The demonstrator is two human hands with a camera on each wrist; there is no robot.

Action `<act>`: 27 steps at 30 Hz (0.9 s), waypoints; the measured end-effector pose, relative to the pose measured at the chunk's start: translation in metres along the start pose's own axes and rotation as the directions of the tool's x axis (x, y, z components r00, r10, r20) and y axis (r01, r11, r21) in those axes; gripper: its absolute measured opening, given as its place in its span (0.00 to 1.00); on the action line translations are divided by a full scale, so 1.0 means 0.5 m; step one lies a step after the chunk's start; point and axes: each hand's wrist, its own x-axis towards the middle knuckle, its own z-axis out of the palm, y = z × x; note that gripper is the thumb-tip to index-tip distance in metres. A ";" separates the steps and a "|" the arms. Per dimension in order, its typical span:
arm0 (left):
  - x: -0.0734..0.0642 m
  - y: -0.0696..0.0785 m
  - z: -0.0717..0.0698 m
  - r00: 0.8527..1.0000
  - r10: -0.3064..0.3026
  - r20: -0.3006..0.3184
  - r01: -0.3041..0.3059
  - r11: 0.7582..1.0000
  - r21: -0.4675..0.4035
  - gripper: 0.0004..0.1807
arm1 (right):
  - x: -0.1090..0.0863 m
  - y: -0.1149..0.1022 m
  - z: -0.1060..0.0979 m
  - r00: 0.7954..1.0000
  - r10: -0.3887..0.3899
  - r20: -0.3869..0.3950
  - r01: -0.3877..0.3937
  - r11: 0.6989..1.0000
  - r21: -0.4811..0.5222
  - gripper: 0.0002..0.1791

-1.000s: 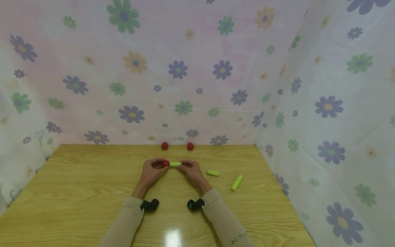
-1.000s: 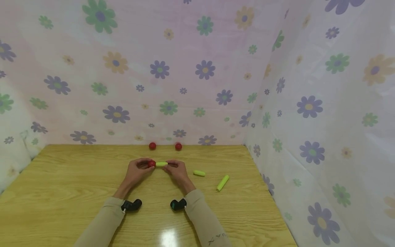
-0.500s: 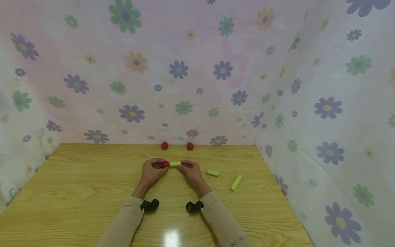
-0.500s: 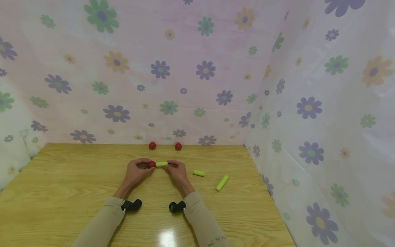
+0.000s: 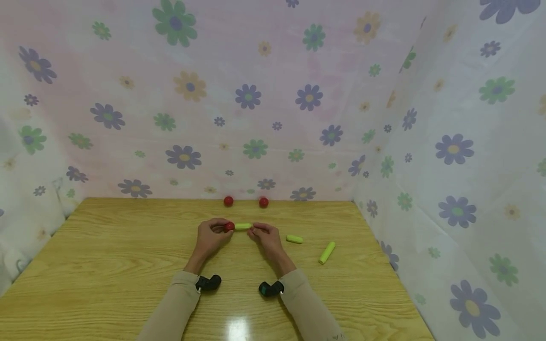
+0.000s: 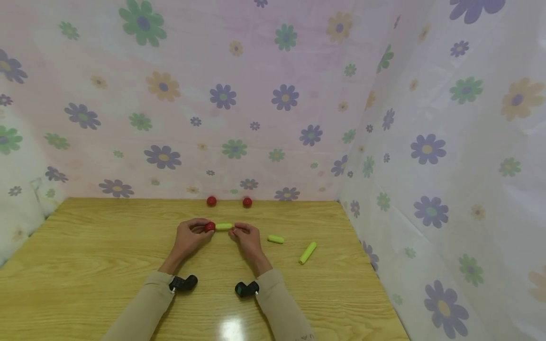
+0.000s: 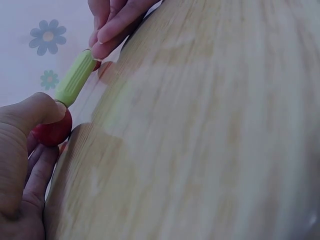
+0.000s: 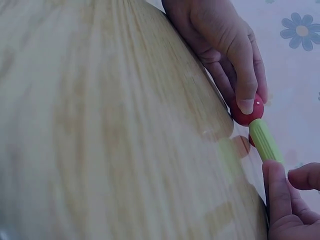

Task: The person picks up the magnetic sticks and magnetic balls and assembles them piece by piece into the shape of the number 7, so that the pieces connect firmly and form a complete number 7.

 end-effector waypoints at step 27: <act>0.003 -0.003 0.005 0.999 -0.024 -0.044 0.025 0.999 0.027 0.15 | 0.044 -0.034 -0.035 0.985 -0.170 -0.039 0.160 0.970 -0.183 0.16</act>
